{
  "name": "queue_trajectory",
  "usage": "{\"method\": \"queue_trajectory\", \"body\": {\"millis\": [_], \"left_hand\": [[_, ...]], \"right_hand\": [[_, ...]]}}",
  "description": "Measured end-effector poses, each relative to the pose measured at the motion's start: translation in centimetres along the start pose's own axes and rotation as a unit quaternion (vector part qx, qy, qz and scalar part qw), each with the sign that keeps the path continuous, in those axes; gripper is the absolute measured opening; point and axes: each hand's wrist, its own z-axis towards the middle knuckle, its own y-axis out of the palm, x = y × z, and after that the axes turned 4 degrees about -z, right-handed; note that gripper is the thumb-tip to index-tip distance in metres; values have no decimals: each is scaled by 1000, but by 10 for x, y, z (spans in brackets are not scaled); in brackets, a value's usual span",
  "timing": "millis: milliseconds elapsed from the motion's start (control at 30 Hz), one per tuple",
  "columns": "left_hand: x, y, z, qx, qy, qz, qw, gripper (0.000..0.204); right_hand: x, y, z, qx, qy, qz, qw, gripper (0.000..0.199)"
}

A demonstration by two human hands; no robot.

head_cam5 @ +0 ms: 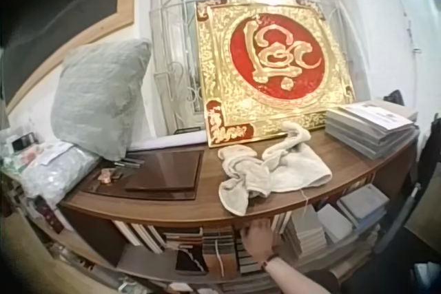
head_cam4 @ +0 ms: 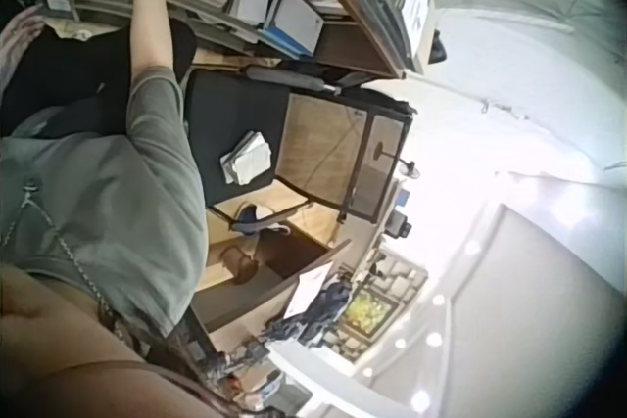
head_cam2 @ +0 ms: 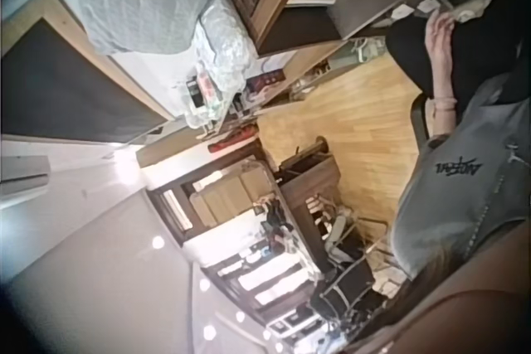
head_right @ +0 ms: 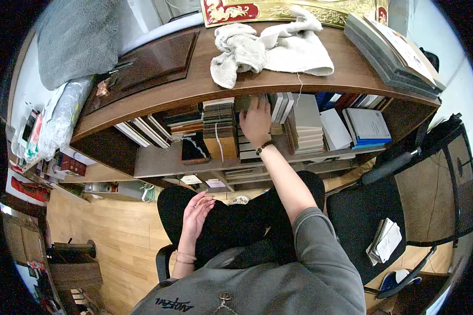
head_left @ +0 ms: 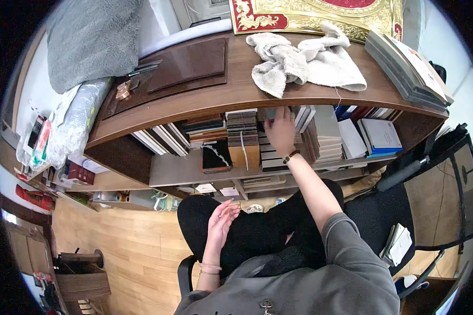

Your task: The person is cleaning and wiping flat rectangular objects using a white cloth at a workstation.

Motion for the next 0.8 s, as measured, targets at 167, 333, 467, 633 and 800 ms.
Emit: {"method": "queue_trajectory", "body": {"millis": [167, 333, 467, 633, 800], "left_hand": [[1, 4, 3, -3, 4, 2, 1000, 39], [1, -1, 0, -8, -1, -5, 1000, 40], [2, -1, 2, -6, -3, -2, 1000, 40], [2, 1, 3, -4, -10, 2, 1000, 40], [2, 2, 4, -10, -11, 5, 1000, 37]], "right_hand": [[6, 20, 16, 7, -126, -107, 986, 68], [6, 11, 12, -88, -112, -149, 979, 62], [17, 28, 11, -48, -156, -169, 972, 57], [23, 33, 13, 18, -172, -210, 962, 53], [15, 34, 27, -90, -166, -188, 964, 55]]}}
